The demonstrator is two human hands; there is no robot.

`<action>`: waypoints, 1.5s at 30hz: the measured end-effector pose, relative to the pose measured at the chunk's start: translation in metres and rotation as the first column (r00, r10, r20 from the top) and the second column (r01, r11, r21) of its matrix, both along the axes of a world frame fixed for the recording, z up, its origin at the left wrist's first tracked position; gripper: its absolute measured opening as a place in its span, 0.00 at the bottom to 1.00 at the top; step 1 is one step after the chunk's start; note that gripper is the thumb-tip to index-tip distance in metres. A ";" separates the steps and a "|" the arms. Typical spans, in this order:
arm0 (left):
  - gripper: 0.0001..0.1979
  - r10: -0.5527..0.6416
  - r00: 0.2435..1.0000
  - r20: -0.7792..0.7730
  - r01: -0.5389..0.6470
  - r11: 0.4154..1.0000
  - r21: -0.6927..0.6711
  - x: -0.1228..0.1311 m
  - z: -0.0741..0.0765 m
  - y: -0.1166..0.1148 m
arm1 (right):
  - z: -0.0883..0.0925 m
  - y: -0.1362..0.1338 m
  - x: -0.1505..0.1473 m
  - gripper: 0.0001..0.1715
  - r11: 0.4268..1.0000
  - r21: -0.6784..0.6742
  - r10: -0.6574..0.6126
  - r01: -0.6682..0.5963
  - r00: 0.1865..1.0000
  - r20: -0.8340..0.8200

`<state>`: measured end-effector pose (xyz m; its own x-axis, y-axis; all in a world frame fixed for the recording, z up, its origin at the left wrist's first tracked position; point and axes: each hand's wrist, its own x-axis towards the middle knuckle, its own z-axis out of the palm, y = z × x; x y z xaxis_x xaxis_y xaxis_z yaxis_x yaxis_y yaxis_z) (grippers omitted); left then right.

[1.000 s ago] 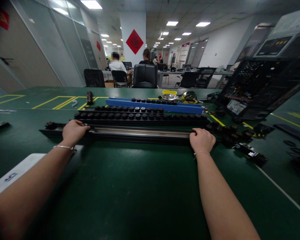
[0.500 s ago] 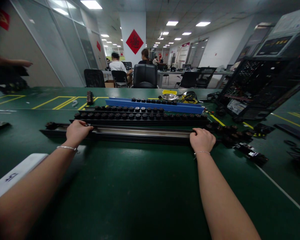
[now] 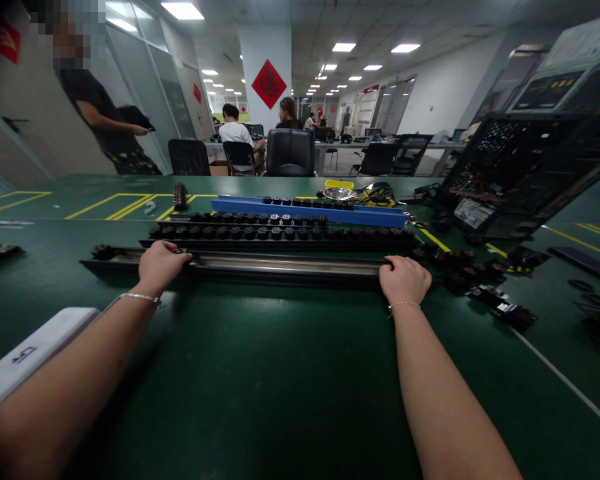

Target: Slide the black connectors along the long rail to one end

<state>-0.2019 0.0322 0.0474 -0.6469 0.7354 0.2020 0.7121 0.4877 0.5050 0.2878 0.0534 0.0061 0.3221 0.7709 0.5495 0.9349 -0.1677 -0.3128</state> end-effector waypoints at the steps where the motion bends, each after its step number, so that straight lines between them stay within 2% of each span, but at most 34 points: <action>1: 0.19 0.000 1.000 -0.003 0.000 1.000 -0.001 0.002 0.000 0.000 | 0.000 0.000 0.000 0.21 1.000 0.004 0.002 -0.002 1.000 0.000; 8: 0.20 -0.010 1.000 -0.012 0.010 1.000 -0.012 0.009 0.003 -0.003 | -0.001 0.001 0.002 0.20 1.000 0.008 0.008 -0.008 1.000 0.004; 45: 0.19 -0.093 0.996 -0.013 0.094 0.995 0.019 0.038 -0.002 -0.001 | -0.001 0.001 0.003 0.21 1.000 -0.007 0.002 -0.001 1.000 0.013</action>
